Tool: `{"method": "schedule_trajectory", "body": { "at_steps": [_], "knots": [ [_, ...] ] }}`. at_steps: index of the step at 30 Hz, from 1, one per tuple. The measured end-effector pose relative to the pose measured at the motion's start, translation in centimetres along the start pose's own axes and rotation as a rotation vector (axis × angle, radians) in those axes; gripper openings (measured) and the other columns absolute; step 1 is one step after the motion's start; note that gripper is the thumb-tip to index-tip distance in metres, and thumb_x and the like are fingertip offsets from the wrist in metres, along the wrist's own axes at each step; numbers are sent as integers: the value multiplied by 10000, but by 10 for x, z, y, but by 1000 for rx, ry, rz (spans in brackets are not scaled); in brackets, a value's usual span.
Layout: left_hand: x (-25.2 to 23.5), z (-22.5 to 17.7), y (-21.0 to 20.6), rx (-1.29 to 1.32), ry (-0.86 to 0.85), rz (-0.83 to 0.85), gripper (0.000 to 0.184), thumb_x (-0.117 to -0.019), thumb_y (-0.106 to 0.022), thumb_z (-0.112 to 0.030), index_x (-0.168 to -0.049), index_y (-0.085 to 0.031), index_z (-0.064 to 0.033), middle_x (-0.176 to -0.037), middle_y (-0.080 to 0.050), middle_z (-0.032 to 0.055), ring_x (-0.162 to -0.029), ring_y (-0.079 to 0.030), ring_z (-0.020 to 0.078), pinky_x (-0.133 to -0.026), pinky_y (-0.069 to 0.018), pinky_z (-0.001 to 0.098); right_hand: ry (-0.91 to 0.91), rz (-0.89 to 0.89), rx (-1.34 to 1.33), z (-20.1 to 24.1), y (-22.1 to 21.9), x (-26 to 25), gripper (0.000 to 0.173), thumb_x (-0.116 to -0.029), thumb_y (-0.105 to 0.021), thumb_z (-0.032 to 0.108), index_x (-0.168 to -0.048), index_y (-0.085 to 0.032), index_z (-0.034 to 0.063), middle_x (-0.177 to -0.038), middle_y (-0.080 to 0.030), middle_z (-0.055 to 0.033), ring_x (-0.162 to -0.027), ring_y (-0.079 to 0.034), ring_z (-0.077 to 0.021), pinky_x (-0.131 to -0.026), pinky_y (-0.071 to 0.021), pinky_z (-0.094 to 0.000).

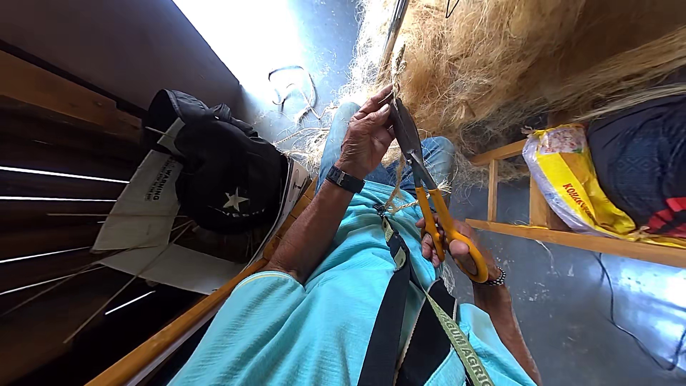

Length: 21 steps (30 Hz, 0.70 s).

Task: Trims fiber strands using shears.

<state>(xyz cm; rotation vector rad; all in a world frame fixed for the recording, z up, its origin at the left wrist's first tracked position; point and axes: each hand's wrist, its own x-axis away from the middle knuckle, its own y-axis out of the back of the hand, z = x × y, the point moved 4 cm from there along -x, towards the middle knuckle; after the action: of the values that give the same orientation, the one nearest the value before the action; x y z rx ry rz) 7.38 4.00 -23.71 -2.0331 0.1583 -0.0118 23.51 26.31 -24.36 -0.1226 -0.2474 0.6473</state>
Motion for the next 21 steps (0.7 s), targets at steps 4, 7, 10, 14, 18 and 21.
{"method": "schedule_trajectory", "body": {
  "at_steps": [4, 7, 10, 14, 18, 21],
  "knots": [
    [-10, -3, -4, -32, 99, -1, 492, -1083, -248, -371, -1264, -573, -49, -1022, -686, 107, -994, -696, 282, -943, -563, 530, 12, -35, 44, 4, -1, 3, 884, -852, -615, 757, -1306, -555, 0, -830, -706, -29, -640, -672, -136, -538, -578, -274],
    [-22, -6, -9, -75, 182, 44, 798, -1033, -12, -596, -1320, -568, -101, -1002, -699, 100, -944, -696, 275, -904, -569, 533, 12, -40, 14, 4, 0, 6, 890, -845, -629, 753, -1321, -552, 5, -837, -713, -35, -648, -680, -139, -551, -584, -276],
    [-32, -6, -14, -71, 252, 27, 893, -1011, 69, -633, -1356, -556, -97, -974, -694, 114, -882, -695, 276, -863, -578, 532, 11, -44, 7, 3, 2, 7, 895, -833, -638, 759, -1320, -559, 12, -835, -717, -35, -648, -684, -141, -549, -585, -278],
    [-41, -6, -19, -84, 263, 19, 769, -1064, 19, -538, -1168, -605, -102, -838, -660, 62, -802, -675, 247, -811, -583, 515, 6, -46, 9, 3, 4, 10, 895, -836, -635, 758, -1324, -559, 12, -835, -722, -33, -643, -687, -141, -553, -591, -282],
    [-46, -7, -18, -92, 231, 83, 603, -1106, -114, -413, -1026, -625, -103, -778, -652, 48, -788, -682, 233, -791, -589, 482, 8, -35, 20, 2, 6, 13, 896, -842, -624, 763, -1325, -558, 12, -834, -720, -36, -639, -683, -140, -547, -587, -279],
    [-45, -11, -17, -106, 177, 186, 399, -1077, -279, -289, -1073, -626, -93, -866, -663, 45, -830, -677, 197, -806, -589, 411, 3, -40, 8, -1, 9, 16, 894, -840, -625, 761, -1320, -559, 10, -847, -727, -42, -647, -693, -144, -537, -592, -282]
  ]
}}
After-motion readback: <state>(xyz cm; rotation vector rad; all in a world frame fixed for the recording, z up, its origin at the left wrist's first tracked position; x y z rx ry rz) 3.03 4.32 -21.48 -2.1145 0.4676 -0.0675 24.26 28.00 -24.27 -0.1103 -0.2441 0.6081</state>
